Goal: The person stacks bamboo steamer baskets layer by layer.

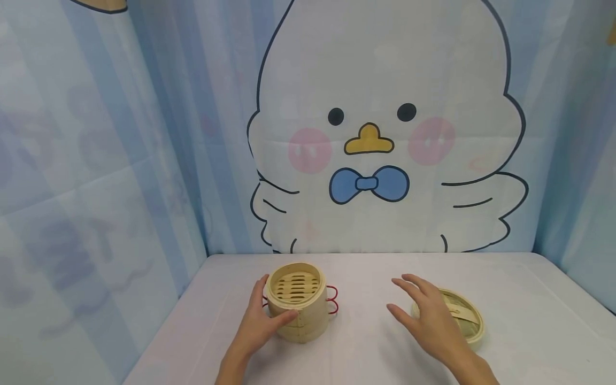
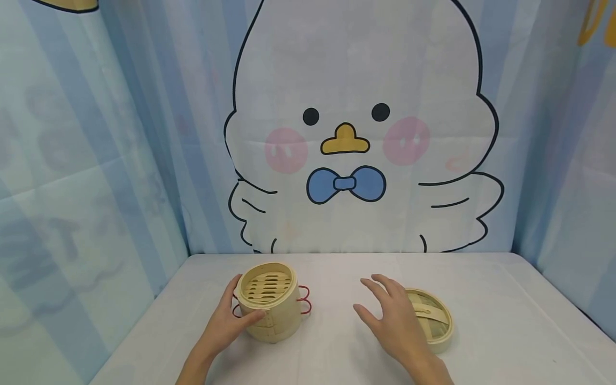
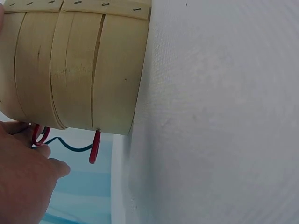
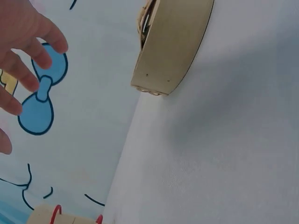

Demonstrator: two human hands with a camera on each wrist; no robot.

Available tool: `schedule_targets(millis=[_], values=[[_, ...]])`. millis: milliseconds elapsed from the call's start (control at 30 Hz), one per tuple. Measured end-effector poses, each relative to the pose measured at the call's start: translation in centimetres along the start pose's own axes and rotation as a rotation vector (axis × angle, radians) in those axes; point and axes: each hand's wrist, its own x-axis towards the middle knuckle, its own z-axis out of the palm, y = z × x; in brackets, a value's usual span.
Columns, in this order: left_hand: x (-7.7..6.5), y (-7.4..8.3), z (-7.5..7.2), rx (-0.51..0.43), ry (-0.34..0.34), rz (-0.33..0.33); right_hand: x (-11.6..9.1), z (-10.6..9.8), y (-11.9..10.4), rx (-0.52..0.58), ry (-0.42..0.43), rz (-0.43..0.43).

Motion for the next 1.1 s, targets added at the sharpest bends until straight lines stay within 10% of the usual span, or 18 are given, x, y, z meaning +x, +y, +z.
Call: schedule_targets(millis=[1100], values=[[0.1,0.1,0.0,0.022,0.003,-0.021,-0.7,-1.7,2.6,-0.07,-0.031,0.1]])
